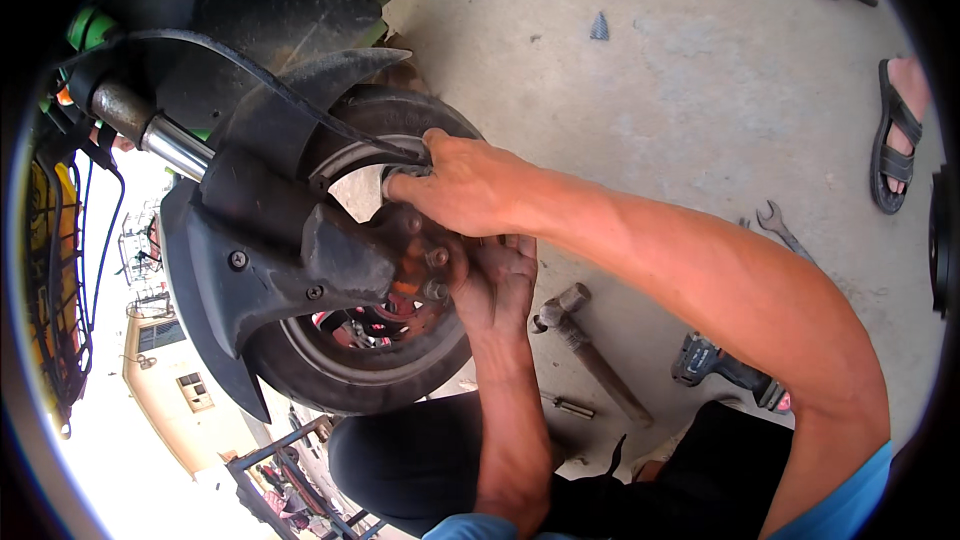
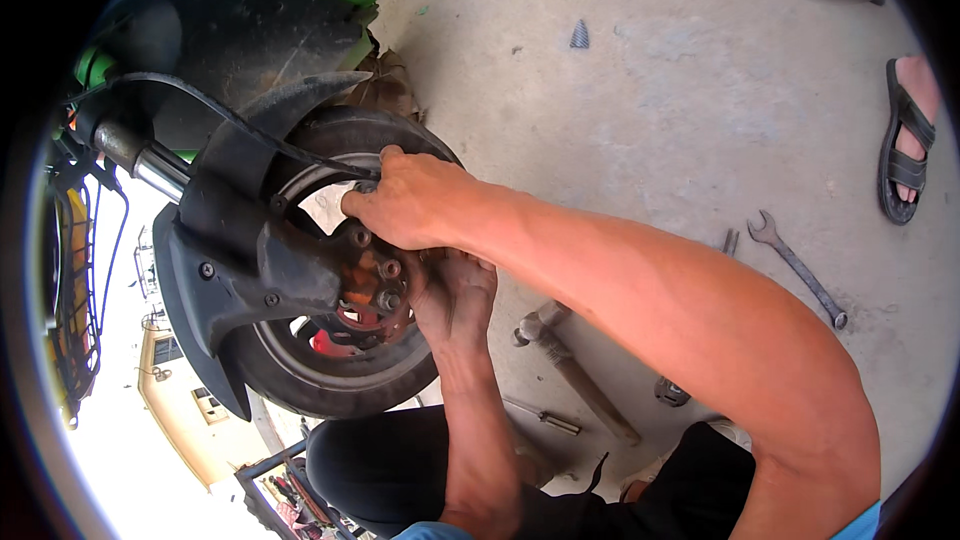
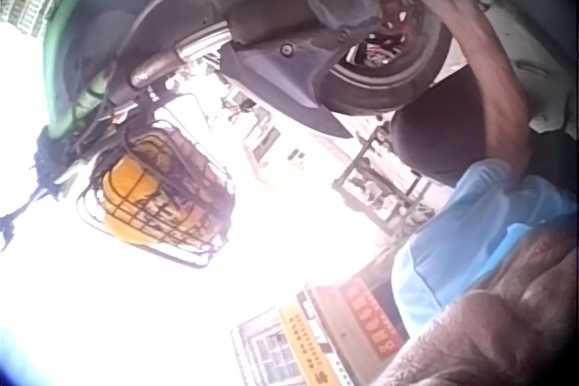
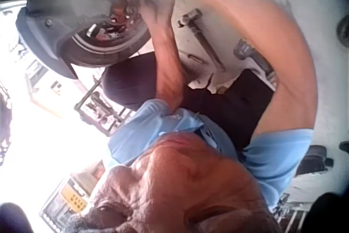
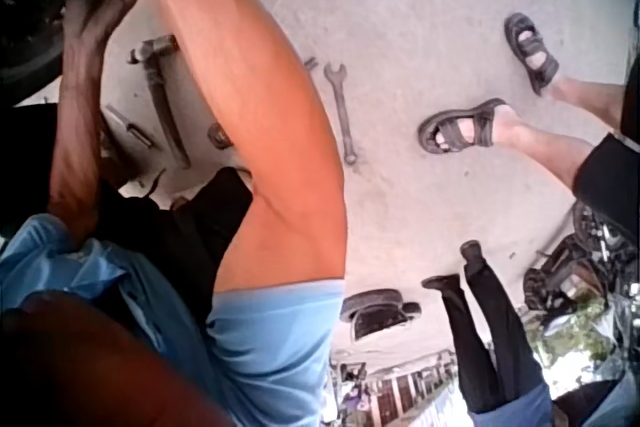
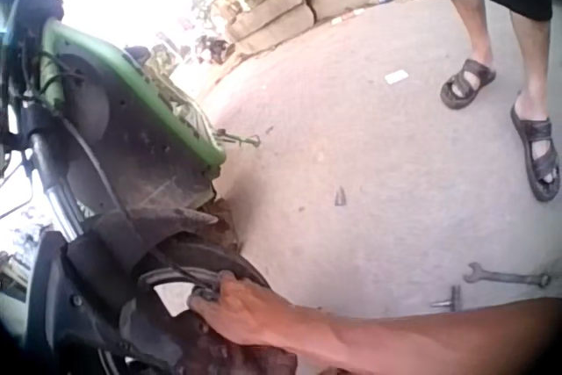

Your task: The person repairs the front wheel assembly of a scooter by removing and reinstalling the axle and brake components using a hammer, impact driver, and wrenches.

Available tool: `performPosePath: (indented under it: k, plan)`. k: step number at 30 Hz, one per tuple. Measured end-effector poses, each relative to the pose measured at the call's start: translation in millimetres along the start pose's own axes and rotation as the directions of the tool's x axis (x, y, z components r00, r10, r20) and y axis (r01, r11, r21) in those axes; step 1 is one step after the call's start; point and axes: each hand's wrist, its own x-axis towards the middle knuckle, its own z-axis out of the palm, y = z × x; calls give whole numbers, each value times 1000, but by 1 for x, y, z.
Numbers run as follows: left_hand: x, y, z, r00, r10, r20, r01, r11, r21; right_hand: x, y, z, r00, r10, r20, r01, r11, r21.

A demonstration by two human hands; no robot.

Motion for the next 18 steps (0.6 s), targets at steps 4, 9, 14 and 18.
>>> performPosePath:
  k: [4, 9, 14, 18]
  plan:
    - [6, -7, -4, 1000, 2, -13, -4, 994, -110, -4, 0, -20, 997, 12, 78, -12, 1000, 6]
    - [11, 3, -8, 997, 1, 72, 10, 988, -153, -5, -2, -48, 994, 107, -20, -109, 975, -192]
    - [13, -5, 4, 996, -54, 77, 85, 863, -498, -42, 44, -101, 922, 341, -184, -385, 863, -328]
    - [13, 2, -3, 993, -98, 61, 115, 828, -549, -72, 103, -72, 925, 366, -103, -347, 704, -620]
